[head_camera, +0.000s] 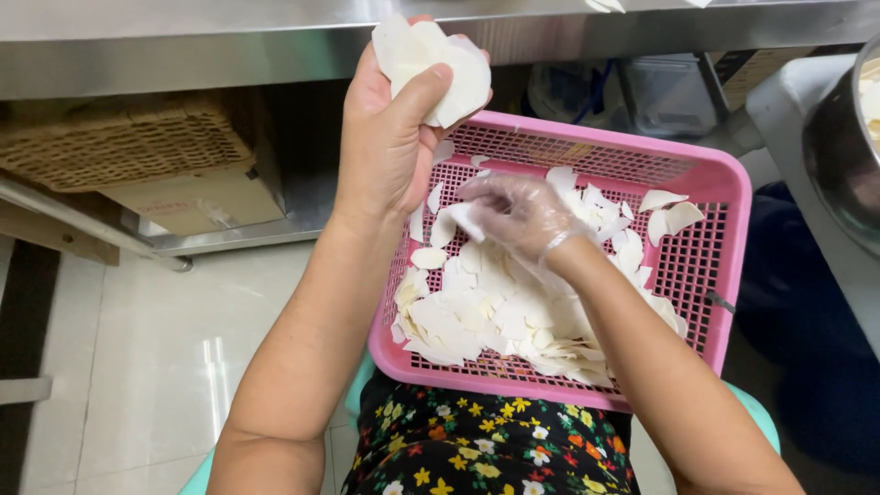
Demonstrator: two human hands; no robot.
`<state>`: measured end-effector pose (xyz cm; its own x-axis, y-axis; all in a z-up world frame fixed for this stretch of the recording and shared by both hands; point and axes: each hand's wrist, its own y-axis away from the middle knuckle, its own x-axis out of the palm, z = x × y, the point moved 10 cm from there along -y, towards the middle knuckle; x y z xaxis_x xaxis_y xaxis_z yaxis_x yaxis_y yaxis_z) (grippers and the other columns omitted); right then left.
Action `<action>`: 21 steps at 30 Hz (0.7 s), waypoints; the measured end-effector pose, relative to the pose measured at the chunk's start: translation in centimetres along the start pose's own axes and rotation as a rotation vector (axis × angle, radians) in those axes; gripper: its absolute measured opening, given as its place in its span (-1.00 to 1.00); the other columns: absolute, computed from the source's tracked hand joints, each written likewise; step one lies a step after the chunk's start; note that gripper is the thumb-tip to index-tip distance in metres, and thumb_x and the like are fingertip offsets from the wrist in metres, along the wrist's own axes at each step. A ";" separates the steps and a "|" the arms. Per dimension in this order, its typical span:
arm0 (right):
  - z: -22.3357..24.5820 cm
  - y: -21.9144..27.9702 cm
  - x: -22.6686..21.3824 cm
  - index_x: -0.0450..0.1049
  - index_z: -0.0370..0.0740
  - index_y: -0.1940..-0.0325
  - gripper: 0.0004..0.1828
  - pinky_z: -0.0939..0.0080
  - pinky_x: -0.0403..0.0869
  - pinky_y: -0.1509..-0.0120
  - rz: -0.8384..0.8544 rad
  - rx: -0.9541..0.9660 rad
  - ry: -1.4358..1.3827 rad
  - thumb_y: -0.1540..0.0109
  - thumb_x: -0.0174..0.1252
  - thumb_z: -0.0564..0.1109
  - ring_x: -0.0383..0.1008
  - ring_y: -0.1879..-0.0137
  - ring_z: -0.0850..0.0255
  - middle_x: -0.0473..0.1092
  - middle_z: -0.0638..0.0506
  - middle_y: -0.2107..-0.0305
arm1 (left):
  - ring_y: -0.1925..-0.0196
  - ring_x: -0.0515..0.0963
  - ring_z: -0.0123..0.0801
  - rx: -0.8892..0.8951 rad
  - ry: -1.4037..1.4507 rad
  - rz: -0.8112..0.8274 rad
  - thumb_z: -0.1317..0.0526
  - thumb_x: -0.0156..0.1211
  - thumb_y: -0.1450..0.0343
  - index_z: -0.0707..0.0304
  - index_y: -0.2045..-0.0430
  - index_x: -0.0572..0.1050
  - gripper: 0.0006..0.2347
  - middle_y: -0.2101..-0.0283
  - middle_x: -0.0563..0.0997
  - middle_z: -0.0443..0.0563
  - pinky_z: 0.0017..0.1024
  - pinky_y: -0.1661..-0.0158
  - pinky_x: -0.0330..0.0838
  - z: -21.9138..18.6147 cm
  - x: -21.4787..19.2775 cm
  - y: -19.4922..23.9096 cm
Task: The person sits at a stainless steel workstation and repeatedly picks up thin white food slices from a pink basket. They separate the slices by hand and transfer them into a metal bowl on the right. The process continues throughout the clip with no other tools used.
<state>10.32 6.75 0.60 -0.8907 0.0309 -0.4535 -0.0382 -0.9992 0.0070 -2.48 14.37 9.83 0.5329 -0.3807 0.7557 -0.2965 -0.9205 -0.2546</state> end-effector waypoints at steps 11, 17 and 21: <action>-3.7 -1.4 8.9 0.51 -0.03 -0.01 -0.67 0.02 0.50 0.03 0.218 -0.209 0.723 -0.19 0.14 0.04 0.51 0.07 0.06 0.46 0.00 0.17 | 0.00 0.69 0.19 0.066 0.008 0.054 0.48 0.23 -0.39 0.44 -0.05 0.40 -0.67 0.04 0.63 0.40 -0.04 0.08 0.69 -0.2 0.3 0.1; -0.5 -0.4 8.4 0.45 0.02 0.40 -0.93 0.14 0.45 0.10 0.181 -0.216 0.659 -0.14 0.20 -0.04 0.44 0.24 0.21 0.42 0.14 0.41 | -0.02 0.68 0.20 0.110 0.036 0.114 0.47 0.27 -0.41 0.42 -0.04 0.42 -0.69 0.03 0.64 0.38 0.00 0.04 0.68 -0.1 0.4 -0.1; 0.3 0.4 7.1 0.55 0.03 -0.03 -0.67 0.25 0.46 0.07 0.235 -0.185 0.400 -0.18 0.12 -0.04 0.48 0.36 0.32 0.58 0.17 0.07 | -0.02 0.67 0.12 0.127 0.016 0.136 0.45 0.28 -0.42 0.36 -0.02 0.43 -0.70 0.05 0.65 0.38 -0.03 0.05 0.67 -0.2 0.5 0.0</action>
<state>3.83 6.56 -2.38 -0.6209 -0.1706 -0.7651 0.2558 -0.9667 0.0080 -2.35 14.23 10.34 0.4819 -0.5020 0.7182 -0.2617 -0.8647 -0.4288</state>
